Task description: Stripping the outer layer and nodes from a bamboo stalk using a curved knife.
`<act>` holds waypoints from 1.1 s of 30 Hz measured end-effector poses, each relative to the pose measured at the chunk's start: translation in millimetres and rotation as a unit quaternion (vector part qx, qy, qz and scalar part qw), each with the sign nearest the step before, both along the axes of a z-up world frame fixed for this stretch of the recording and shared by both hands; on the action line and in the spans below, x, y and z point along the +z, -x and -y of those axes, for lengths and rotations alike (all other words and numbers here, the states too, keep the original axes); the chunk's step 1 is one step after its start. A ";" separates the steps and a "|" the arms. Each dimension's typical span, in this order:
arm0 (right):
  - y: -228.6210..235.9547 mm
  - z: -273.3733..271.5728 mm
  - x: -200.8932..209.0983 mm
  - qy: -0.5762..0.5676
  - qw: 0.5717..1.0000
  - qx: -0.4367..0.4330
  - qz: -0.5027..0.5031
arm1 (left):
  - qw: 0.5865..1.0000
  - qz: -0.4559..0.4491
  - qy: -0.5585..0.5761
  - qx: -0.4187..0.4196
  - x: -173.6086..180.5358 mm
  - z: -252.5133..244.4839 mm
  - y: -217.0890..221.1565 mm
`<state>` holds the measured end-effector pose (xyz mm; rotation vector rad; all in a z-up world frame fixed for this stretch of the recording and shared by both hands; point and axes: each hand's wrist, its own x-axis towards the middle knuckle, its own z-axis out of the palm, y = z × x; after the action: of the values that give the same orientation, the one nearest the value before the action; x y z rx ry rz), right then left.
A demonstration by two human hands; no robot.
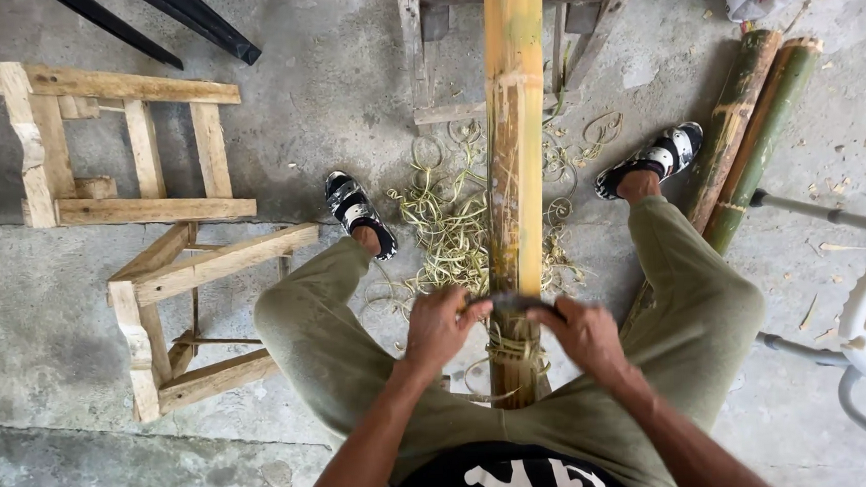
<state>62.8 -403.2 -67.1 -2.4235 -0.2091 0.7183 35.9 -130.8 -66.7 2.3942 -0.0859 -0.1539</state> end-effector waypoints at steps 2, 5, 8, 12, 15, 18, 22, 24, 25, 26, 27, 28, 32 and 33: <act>-61.4 -3.2 -12.5 -0.024 0.997 0.006 0.071 | 1.000 0.001 -0.008 0.019 -33.4 1.9 -53.1; -168.1 -18.9 -18.8 -0.037 0.985 0.001 0.170 | 0.997 0.058 -0.023 0.052 -58.7 1.8 -159.6; -267.9 -30.6 -32.2 -0.033 0.965 -0.007 0.259 | 0.990 0.111 -0.039 0.072 -67.3 -0.1 -263.0; -343.1 -41.7 -30.9 -0.022 0.953 -0.026 0.300 | 0.984 0.131 -0.078 0.094 -74.1 -4.7 -349.6; -341.0 -45.3 -23.3 -0.045 0.925 -0.005 0.378 | 0.979 0.153 -0.084 0.107 -66.4 -5.7 -348.6; -321.9 -48.0 -15.7 -0.027 0.966 -0.062 0.249 | 0.984 0.102 -0.100 0.104 -65.3 -0.7 -326.3; -270.5 -38.4 -32.9 -0.035 0.965 -0.057 0.255 | 0.987 0.054 -0.118 0.093 -64.1 4.0 -273.9; -238.2 -32.0 -40.1 -0.025 0.964 -0.069 0.255 | 0.986 0.041 -0.138 0.084 -54.8 8.8 -242.1; -216.9 -31.3 -36.0 -0.027 0.964 -0.068 0.254 | 0.986 0.040 -0.140 0.084 -50.4 10.1 -222.0; -195.8 -30.6 -32.4 -0.030 0.964 -0.075 0.255 | 0.986 0.052 -0.138 0.080 -46.6 11.4 -202.2; -173.2 -28.4 -28.9 -0.031 0.963 -0.082 0.255 | 0.986 0.063 -0.134 0.075 -43.2 14.2 -181.3; -151.2 -26.2 -29.2 -0.032 0.963 -0.082 0.254 | 0.986 0.061 -0.135 0.074 -41.2 15.4 -160.3; -57.8 -14.4 -32.5 -0.014 0.969 -0.088 0.230 | 0.990 0.096 -0.088 0.050 -33.5 21.3 -73.7; -35.0 -11.2 -34.1 0.005 0.972 -0.086 0.220 | 0.993 0.088 -0.072 0.044 -31.4 22.6 -52.0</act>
<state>97.7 -392.0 -101.2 -2.5439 -0.1652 0.0988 87.9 -153.4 -98.1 2.5473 -0.0522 0.0950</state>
